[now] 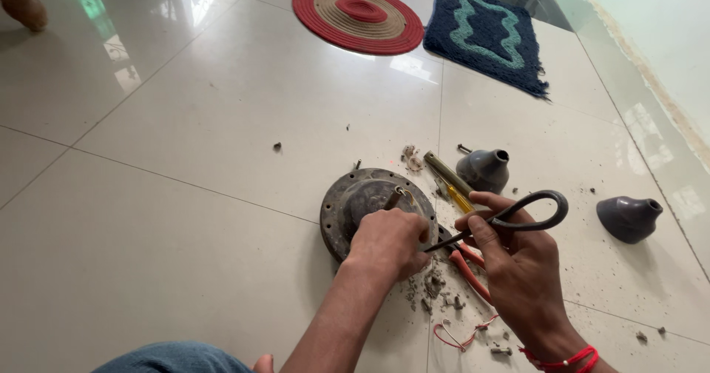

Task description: The person is repairing a ceiling fan light fixture base. They use pliers to scrape the surface, then use a screwdriver to adjust the internal wiring and components.

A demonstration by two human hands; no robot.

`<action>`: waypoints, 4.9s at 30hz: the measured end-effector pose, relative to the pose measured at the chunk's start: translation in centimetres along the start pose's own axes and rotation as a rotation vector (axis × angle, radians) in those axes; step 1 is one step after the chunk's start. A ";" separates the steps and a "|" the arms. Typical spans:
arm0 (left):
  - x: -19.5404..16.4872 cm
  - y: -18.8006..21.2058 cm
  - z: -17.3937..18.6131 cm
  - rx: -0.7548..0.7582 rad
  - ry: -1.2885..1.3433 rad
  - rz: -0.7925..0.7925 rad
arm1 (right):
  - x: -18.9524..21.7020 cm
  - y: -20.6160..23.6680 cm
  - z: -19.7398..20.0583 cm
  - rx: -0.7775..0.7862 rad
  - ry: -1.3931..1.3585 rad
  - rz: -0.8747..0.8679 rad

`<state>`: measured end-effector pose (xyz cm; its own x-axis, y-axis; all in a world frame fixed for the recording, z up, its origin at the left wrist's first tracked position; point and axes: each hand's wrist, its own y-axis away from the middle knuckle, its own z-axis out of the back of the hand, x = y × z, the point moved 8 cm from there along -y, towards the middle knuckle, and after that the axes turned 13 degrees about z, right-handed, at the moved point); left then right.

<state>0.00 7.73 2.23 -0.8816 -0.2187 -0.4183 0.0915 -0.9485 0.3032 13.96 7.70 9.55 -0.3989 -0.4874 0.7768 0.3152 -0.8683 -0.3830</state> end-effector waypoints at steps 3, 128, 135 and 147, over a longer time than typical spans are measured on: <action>1.0 0.1 -0.3 0.078 -0.072 0.054 | -0.2 0.4 -0.9 0.025 -0.060 -0.082; 0.1 -0.2 -1.3 -0.054 -0.074 -0.020 | -2.4 1.7 -1.5 -0.025 0.026 -0.087; -0.1 0.0 -1.4 -0.060 -0.086 -0.015 | -2.2 1.7 -1.2 -0.010 0.056 -0.068; -0.6 -0.3 -1.9 -0.083 -0.142 -0.043 | -0.4 1.0 -1.6 -0.030 0.166 0.028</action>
<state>1.40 7.67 0.79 -0.9413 -0.1491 -0.3027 0.0856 -0.9733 0.2132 13.04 6.85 7.99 -0.5280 -0.5179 0.6731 0.3034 -0.8553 -0.4200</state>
